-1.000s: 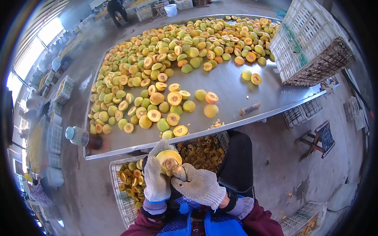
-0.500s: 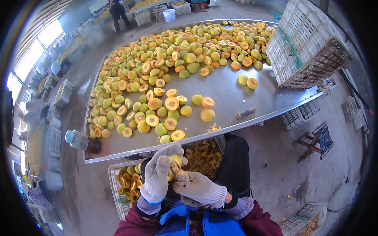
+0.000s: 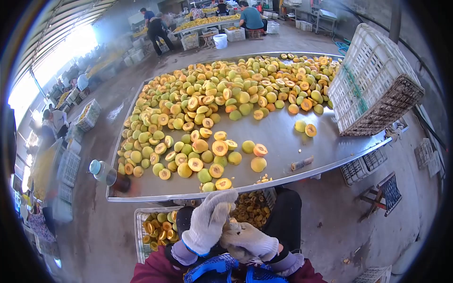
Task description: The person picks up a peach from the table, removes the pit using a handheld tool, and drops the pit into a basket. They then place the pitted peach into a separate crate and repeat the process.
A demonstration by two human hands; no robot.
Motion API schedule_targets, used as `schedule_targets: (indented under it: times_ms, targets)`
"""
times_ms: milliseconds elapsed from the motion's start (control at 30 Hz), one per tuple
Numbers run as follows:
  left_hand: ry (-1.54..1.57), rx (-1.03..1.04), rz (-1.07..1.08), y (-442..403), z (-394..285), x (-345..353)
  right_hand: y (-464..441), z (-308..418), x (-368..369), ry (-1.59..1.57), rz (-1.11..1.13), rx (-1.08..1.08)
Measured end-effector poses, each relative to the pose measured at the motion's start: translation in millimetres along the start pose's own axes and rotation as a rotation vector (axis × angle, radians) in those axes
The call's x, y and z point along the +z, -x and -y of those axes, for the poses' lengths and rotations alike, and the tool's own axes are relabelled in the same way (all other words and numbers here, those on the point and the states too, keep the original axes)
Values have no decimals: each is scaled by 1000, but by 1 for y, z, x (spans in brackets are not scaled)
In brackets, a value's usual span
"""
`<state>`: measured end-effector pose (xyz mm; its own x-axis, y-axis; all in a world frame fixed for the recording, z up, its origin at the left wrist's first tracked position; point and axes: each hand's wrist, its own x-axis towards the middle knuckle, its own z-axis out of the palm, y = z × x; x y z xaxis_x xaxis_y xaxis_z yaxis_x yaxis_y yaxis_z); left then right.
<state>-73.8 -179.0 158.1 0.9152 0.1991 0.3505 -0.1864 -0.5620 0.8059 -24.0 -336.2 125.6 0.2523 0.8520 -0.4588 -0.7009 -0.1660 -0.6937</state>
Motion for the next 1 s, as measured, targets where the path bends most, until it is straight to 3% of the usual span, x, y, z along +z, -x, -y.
schedule_targets:
  times_ms: [100, 133, 167, 233, 333, 433, 467, 500, 633, 667, 700, 767, 800, 900, 1000]
  targets:
    - [-153, 53, 20, 5, -8, -4, 1, -5, -6, -28, 97, 80]
    - [-162, 131, 20, 5, -5, -3, -1, -6, 8, -68, -32, -80]
    - [-172, 213, 16, 3, -3, -3, -2, -4, 6, -63, -30, -85]
    - [-182, 136, 72, 3, -4, -5, 0, -3, 3, -62, 2, 42]
    - [477, -384, 63, 8, 1, 1, -2, -3, -1, -61, 42, 72]
    - [462, -250, 116, 3, 4, -3, -2, -4, 9, -63, 84, -77]
    - [292, -106, 95, 1, 1, -4, 0, -1, 3, -137, 249, -34]
    - [194, -144, 163, -4, -11, -12, 2, -2, 1, -219, 410, 15]
    - [290, -311, 337, -9, -5, -17, 8, 0, 21, -295, 319, 13]
    - [387, -377, 378, -9, -3, -15, 6, -3, 15, -440, 518, 25]
    - [390, -382, 385, -8, -2, -14, 7, -4, 12, -448, 513, 25]
    - [121, 77, 210, -4, -1, -11, 9, -8, 8, -444, 467, 39]
    - [319, 88, 153, -1, 7, -6, 6, -8, 8, -424, 490, 10]
    - [1081, -411, 175, 6, 3, 2, 8, -10, 10, -434, 425, 44]
    - [1102, -491, 162, 6, -2, 0, 8, -6, 14, -368, 425, 30]
